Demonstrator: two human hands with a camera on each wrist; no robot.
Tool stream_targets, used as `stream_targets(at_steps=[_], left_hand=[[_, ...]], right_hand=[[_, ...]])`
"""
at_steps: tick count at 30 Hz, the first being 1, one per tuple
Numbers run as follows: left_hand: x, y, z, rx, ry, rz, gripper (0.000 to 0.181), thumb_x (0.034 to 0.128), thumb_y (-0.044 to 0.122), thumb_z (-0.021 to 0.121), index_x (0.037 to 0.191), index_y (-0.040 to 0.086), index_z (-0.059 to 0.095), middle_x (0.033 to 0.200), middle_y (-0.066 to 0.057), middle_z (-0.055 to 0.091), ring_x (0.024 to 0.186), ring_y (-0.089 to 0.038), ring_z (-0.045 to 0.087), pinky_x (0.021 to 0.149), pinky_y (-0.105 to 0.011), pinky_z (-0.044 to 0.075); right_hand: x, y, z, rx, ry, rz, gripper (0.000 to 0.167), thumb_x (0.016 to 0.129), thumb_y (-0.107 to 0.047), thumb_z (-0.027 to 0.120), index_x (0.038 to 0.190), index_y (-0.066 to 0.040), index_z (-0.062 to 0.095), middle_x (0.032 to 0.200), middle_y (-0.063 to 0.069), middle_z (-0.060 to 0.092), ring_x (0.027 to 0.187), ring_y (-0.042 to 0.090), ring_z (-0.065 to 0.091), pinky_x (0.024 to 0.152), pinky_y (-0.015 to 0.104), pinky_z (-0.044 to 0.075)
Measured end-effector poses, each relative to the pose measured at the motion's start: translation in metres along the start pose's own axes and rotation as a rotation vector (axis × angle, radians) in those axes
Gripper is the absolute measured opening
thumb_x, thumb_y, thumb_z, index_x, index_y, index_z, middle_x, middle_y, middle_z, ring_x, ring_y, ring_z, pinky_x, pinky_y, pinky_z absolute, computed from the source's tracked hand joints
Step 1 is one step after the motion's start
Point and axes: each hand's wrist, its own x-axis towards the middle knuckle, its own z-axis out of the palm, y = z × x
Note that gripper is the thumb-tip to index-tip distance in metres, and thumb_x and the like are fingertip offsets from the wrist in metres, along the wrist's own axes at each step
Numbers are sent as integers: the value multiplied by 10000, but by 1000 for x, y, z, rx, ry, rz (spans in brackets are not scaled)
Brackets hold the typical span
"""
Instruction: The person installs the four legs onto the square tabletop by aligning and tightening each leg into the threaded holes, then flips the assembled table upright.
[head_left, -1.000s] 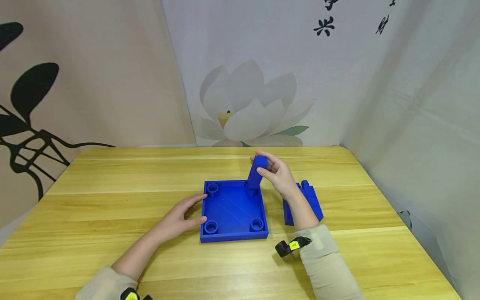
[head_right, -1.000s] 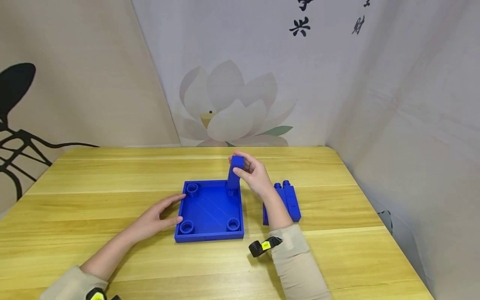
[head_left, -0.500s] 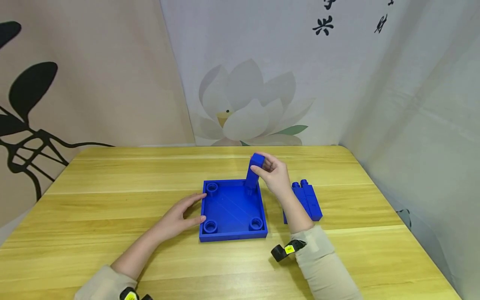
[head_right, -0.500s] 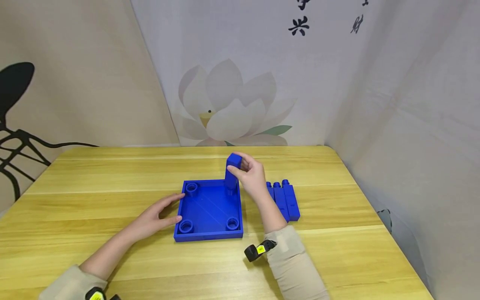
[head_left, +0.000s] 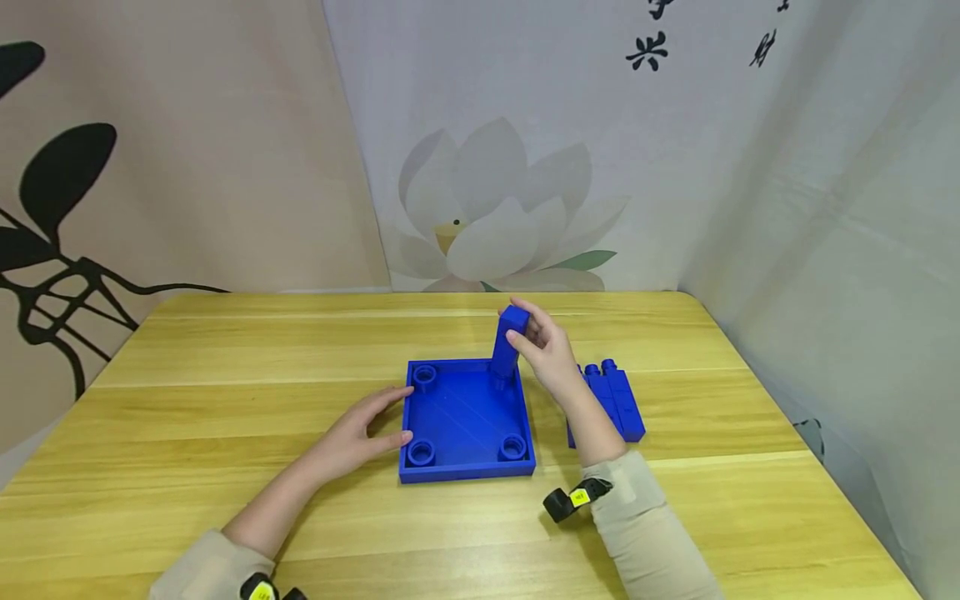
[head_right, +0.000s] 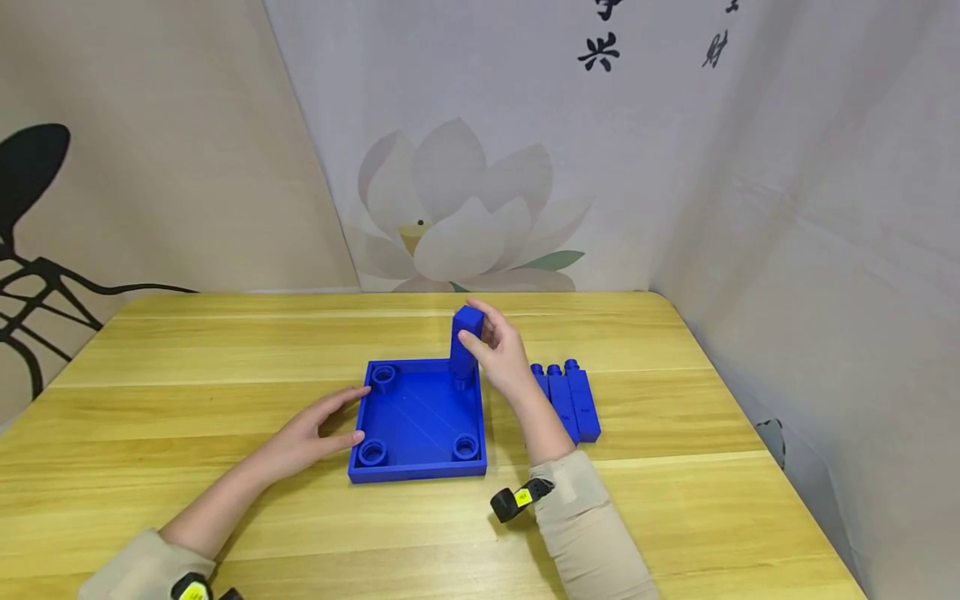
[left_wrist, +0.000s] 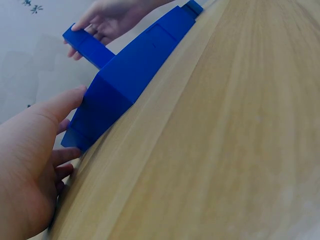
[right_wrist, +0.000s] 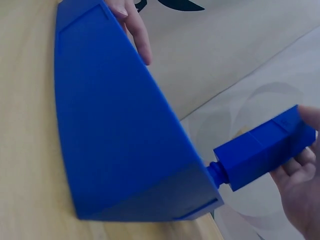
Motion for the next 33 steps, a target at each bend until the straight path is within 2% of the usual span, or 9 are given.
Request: stream_targets(at_steps=[5, 10, 15, 21, 25, 29, 33], left_hand=[[1, -1, 0, -3, 2, 8, 666, 874, 307, 715, 1442, 104, 431, 1481, -236, 322, 1367, -424, 247, 1080, -545, 238], [1, -1, 0, 2, 0, 1, 673, 877, 330, 709, 1449, 121, 423, 1489, -233, 309, 1374, -422, 233, 1080, -550, 236], [1, -1, 0, 1, -1, 1, 673, 877, 331, 708, 1449, 123, 423, 1489, -236, 309, 1373, -425, 231, 1078, -560, 232], [1, -1, 0, 0, 3, 6, 671, 874, 318, 713, 1445, 110, 428, 1484, -243, 314, 1370, -427, 236, 1081, -559, 226], [0, -1, 0, 3, 3, -3, 674, 873, 332, 711, 1447, 121, 427, 1486, -240, 311, 1370, -426, 238, 1080, -560, 229], [0, -1, -1, 9, 3, -7, 674, 873, 343, 710, 1448, 132, 428, 1486, -242, 311, 1368, -427, 244, 1076, -568, 230], [0, -1, -1, 7, 2, -7, 672, 873, 337, 711, 1447, 131, 428, 1485, -246, 308, 1368, -428, 243, 1076, -568, 231]], right_hand=[[-1, -1, -7, 31, -83, -2, 480, 992, -40, 501, 1453, -8, 370, 1372, 203, 496, 1258, 259, 476, 1007, 330, 406], [0, 0, -10, -16, -87, 9, 466, 982, -36, 524, 1433, -8, 408, 1350, 197, 519, 1246, 273, 489, 995, 323, 419], [-1, 1, -7, -56, -17, 29, 456, 950, -39, 587, 1389, 4, 471, 1299, 197, 561, 1173, 269, 545, 951, 319, 456], [-2, 0, 3, -77, 138, 106, 478, 892, -79, 686, 1344, -33, 538, 1271, 149, 592, 1143, 225, 562, 960, 336, 447], [-2, 1, 10, -88, 230, 105, 499, 847, -83, 737, 1309, -17, 558, 1193, 158, 627, 1052, 204, 588, 935, 327, 456], [-2, 2, 15, -78, 277, 74, 509, 817, -50, 759, 1277, 22, 554, 1118, 173, 639, 947, 180, 589, 901, 320, 458], [-1, 1, 16, -78, 280, 90, 513, 819, -59, 758, 1278, 17, 543, 1141, 148, 630, 928, 160, 573, 888, 303, 449]])
